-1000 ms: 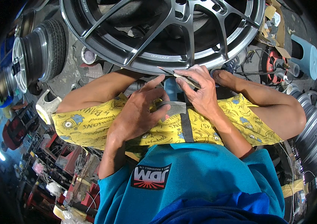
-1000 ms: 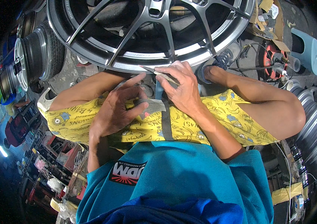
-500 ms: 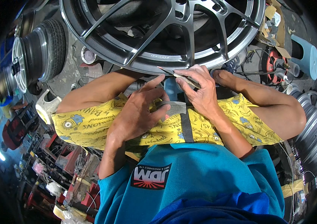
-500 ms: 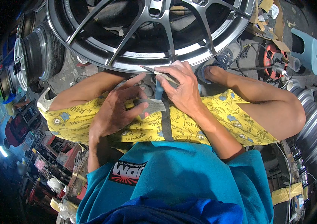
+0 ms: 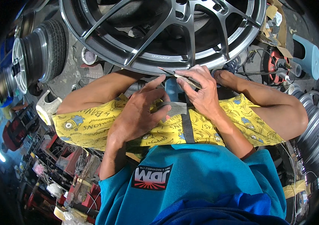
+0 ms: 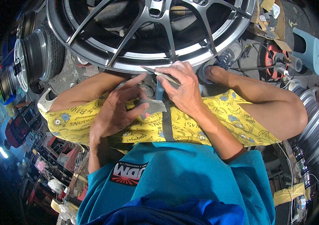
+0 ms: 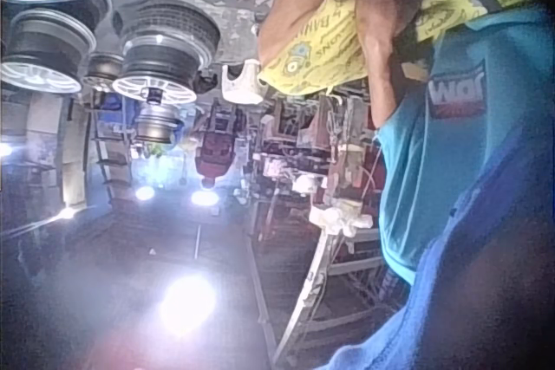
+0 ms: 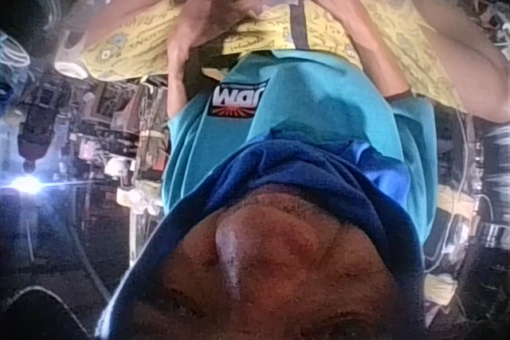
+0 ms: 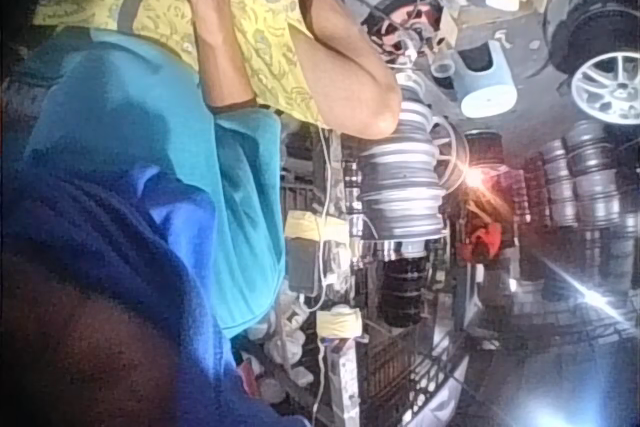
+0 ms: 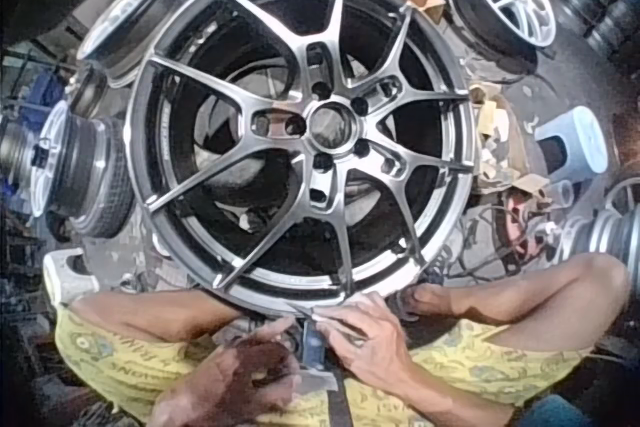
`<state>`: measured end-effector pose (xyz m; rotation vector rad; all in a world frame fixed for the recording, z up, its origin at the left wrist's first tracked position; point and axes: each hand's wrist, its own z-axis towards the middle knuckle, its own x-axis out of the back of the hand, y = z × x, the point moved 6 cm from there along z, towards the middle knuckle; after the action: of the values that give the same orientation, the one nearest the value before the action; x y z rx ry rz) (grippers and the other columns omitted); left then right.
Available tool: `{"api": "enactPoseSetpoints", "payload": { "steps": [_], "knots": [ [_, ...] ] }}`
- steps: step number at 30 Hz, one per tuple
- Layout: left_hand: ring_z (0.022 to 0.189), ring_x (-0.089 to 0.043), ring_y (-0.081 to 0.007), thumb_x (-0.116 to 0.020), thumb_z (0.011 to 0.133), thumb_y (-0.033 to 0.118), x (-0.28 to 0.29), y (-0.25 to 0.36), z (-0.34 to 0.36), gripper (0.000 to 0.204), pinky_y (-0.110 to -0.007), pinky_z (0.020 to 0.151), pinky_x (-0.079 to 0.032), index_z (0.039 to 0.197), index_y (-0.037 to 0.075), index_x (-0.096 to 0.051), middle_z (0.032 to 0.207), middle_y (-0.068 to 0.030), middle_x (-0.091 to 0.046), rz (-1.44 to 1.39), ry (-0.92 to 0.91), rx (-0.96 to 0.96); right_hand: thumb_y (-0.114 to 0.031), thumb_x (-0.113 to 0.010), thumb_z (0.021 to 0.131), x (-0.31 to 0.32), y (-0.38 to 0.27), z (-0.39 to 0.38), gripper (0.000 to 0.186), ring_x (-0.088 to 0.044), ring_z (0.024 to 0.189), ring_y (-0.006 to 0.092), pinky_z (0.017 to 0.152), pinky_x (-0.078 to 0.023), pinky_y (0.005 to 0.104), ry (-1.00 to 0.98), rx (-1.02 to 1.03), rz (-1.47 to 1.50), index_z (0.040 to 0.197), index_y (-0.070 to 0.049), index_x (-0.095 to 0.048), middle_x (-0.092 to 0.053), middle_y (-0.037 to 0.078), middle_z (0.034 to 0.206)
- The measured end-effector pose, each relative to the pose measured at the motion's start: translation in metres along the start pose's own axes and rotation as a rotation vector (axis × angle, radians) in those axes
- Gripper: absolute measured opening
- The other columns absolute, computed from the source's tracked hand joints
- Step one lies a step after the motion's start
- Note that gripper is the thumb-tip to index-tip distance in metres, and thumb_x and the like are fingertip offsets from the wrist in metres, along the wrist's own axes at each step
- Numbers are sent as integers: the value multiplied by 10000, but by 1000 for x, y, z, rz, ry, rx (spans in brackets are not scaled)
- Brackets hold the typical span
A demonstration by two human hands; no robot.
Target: The person applies a red compound to a scratch on the rim of a car wheel and then sands the area with a piece of sandpaper.
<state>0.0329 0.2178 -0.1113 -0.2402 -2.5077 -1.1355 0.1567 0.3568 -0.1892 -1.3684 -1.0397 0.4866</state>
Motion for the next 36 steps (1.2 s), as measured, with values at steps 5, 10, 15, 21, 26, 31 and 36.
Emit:
{"api": "enactPoseSetpoints", "payload": {
  "steps": [5, 10, 15, 21, 26, 31, 36],
  "knots": [
    [1330, -619, -446, -758, 926, 130, 2, 7, -1, 186, -471, 1123, -489, 1043, -2, -701, 1567, -233, -546, -23, 1, -42, -97, -798, 911, 4, 1, 1, 242, -626, 918, 271, 833, -510, 371, 15, -30, 62, 1151, -73, -817, -731, 112, 983],
    [1211, -671, -428, -777, 886, 90, 6, 14, -4, 217, -474, 1049, -533, 1071, 6, -702, 1547, -211, -541, 94, 51, -7, -109, -777, 970, 25, 6, 3, 213, -643, 852, 160, 785, -513, 297, 75, -170, 230, 1170, -40, -800, -712, 72, 965],
    [1143, -693, -412, -781, 872, 66, 11, 15, -2, 253, -492, 994, -560, 1106, 16, -701, 1596, -171, -492, 270, 159, 4, -79, -740, 1032, 50, 2, 3, 212, -506, 784, 1, 689, -404, 172, 204, -209, 372, 1226, 2, -768, -646, -73, 906],
    [1184, -684, -412, -776, 871, 67, 6, 24, 15, 271, -487, 996, -564, 1125, 23, -693, 1624, -92, -478, 327, 61, 119, -86, -726, 1047, 55, 8, 0, 228, -551, 868, 3, 757, -435, 170, 248, -240, 462, 1248, 18, -750, -691, -39, 997],
    [1182, -677, -428, -755, 866, 85, 2, 23, 23, 281, -505, 965, -567, 1134, 29, -693, 1623, -96, -483, 408, -39, 140, -106, -732, 1040, 55, 12, -2, 225, -632, 955, 57, 861, -501, 225, 223, -262, 472, 1226, 18, -758, -734, 20, 1069],
    [1144, -705, -397, -767, 848, 73, 7, 24, 19, 240, -474, 949, -570, 1070, 19, -696, 1606, -124, -516, 370, 25, 186, -110, -726, 1047, 52, 19, -2, 234, -630, 978, 55, 871, -495, 223, 203, -249, 465, 1242, 14, -752, -734, 18, 1087],
    [1102, -724, -361, -770, 837, 21, 16, 28, 14, 201, -423, 941, -571, 1024, 7, -700, 1565, -158, -551, 383, 173, 34, -140, -746, 1031, 52, 20, -1, 230, -665, 984, 90, 900, -533, 269, 223, -284, 490, 1206, 8, -769, -752, 44, 1075]
  ]
}}
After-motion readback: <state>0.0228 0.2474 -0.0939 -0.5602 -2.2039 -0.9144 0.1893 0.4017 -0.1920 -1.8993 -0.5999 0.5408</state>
